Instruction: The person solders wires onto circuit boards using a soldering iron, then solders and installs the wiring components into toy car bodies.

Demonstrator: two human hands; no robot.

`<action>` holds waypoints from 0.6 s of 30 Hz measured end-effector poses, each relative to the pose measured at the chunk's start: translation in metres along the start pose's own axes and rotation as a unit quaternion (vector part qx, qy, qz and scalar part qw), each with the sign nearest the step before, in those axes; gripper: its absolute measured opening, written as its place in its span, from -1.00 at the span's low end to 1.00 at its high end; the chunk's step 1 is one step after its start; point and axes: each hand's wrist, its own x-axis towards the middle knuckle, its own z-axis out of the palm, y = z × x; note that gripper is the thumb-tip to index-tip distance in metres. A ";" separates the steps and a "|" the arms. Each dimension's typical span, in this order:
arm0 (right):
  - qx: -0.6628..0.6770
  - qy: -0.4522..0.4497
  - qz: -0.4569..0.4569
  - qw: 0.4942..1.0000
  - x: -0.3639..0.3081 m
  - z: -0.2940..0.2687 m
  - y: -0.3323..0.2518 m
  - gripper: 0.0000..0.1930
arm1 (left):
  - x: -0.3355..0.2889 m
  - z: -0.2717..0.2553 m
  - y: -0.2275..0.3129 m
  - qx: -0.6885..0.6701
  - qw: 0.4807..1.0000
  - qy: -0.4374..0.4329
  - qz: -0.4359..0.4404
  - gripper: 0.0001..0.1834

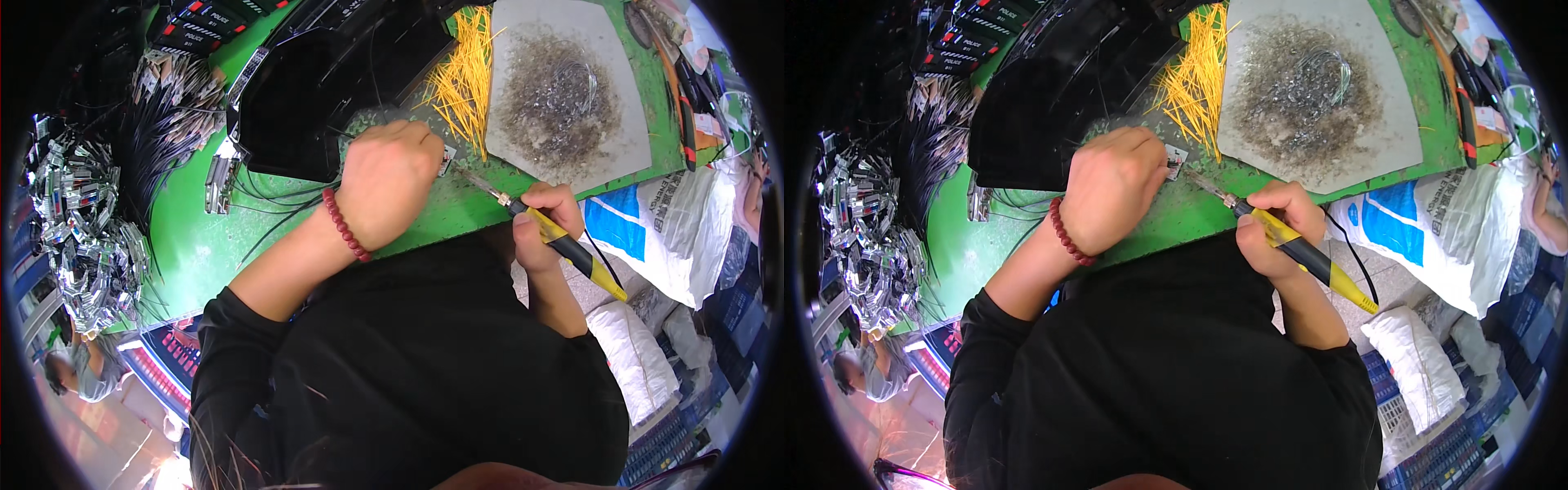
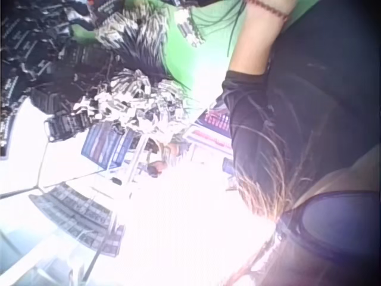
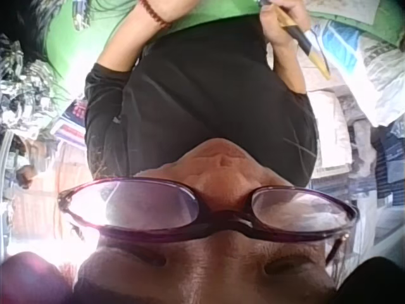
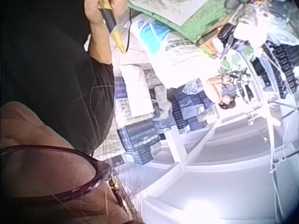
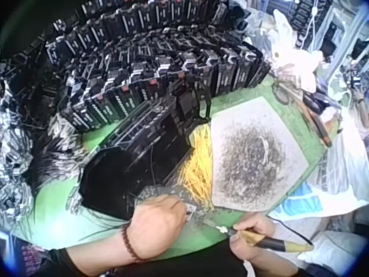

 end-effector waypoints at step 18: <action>-0.087 -0.069 -0.010 0.994 -0.001 -0.003 0.002 -0.74 | 0.002 -0.002 -0.001 0.006 1.000 -0.016 0.007 -0.88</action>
